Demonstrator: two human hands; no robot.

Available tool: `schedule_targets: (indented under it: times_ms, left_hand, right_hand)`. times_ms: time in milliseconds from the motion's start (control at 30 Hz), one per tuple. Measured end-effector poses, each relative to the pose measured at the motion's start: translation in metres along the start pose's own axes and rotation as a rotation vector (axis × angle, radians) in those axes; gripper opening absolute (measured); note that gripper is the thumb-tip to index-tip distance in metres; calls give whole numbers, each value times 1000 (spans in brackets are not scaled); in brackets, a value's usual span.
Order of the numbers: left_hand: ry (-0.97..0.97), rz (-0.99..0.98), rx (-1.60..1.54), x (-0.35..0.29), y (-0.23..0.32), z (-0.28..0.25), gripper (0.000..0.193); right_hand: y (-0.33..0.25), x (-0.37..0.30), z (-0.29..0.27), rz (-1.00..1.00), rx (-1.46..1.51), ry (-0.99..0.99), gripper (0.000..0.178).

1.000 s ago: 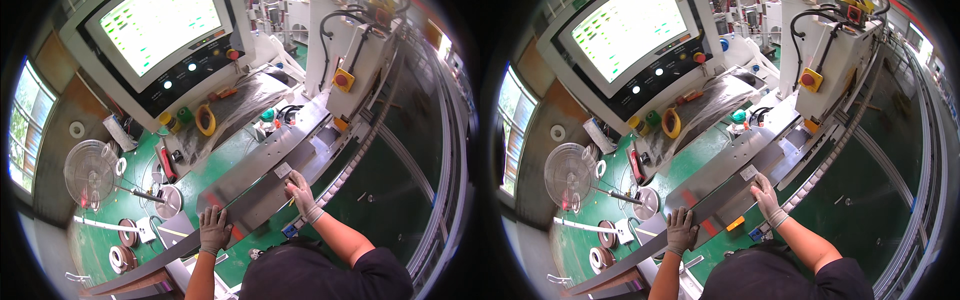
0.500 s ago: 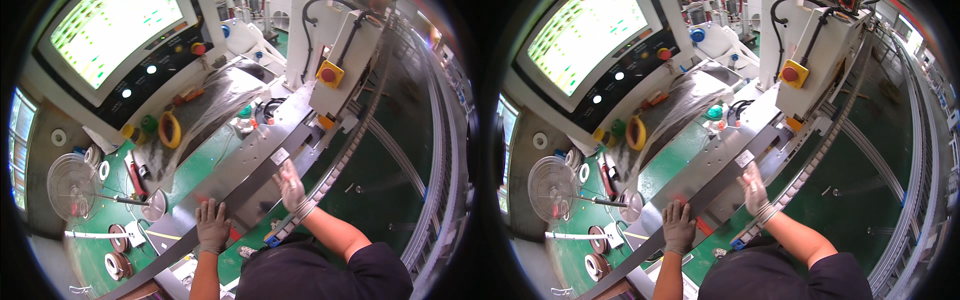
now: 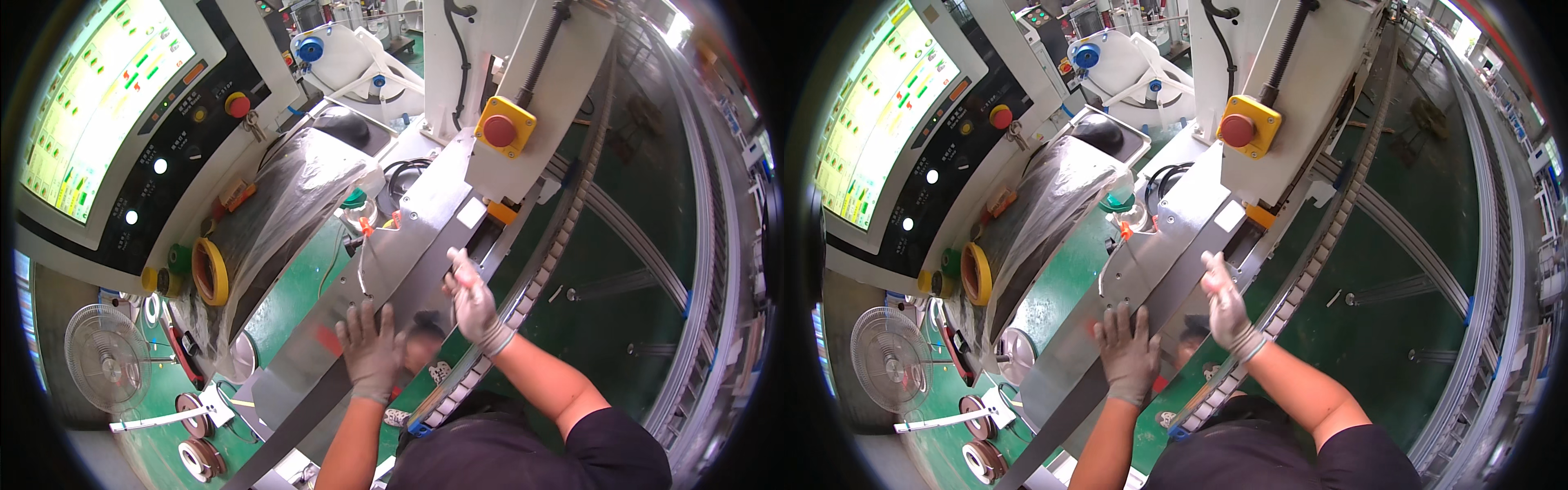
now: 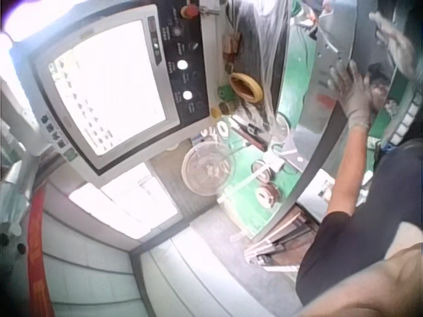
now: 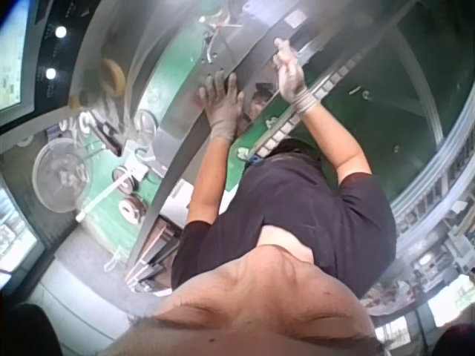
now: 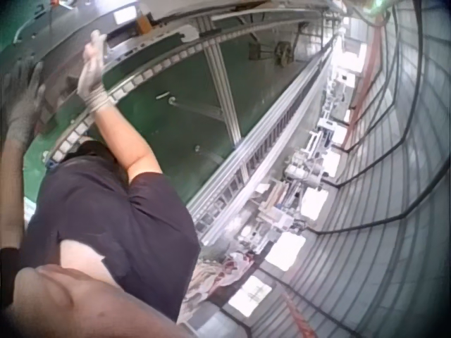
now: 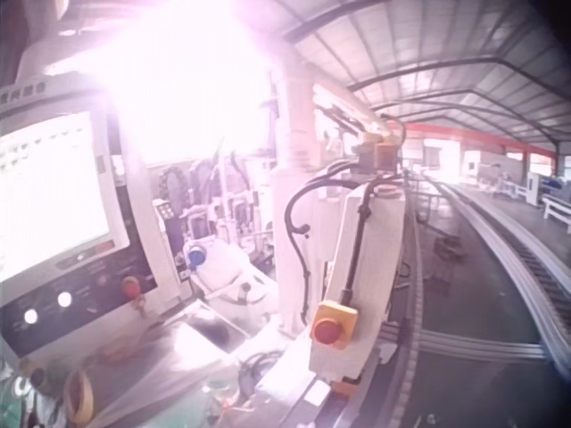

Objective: The person places long wooden boards onto a conveyor belt and feeds them through a woodworking machine, adjusting the boards by hand as they enter the machine.

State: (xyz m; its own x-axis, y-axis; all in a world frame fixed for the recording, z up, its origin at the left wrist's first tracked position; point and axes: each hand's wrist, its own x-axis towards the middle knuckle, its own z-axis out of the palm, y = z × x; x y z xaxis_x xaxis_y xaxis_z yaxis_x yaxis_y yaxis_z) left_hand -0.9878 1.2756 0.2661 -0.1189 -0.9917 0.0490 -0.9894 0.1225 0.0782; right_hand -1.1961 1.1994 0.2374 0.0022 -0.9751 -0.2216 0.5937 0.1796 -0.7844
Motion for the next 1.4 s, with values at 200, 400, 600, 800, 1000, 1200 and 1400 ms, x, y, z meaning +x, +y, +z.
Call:
schedule_targets:
  times_ms: [200,400,600,800,1000,1200,1400]
  left_hand:
    - [122,30,-61,66,54,21,61]
    - [57,151,-88,47,19,7,69]
    - [24,-214,27,-139,-90,-30,81]
    - [-163,-298,0,-117,-87,5,87]
    - [-26,-103,40,-74,-54,26,85]
    - [-59,-448,18,-188,-107,21,76]
    - [-37,-442,40,-147,-77,23,75]
  right_hand:
    - [-28,14,-15,-18,56,7,67]
    - [35,-60,12,157,187,-231,85]
    - [10,-20,3,109,-80,-225,80]
    - [8,18,1,11,-26,60,60]
    - [179,-57,-25,-36,-242,-330,63]
    - [48,-59,23,268,-184,-470,60]
    - [-8,-5,12,405,39,-226,67]
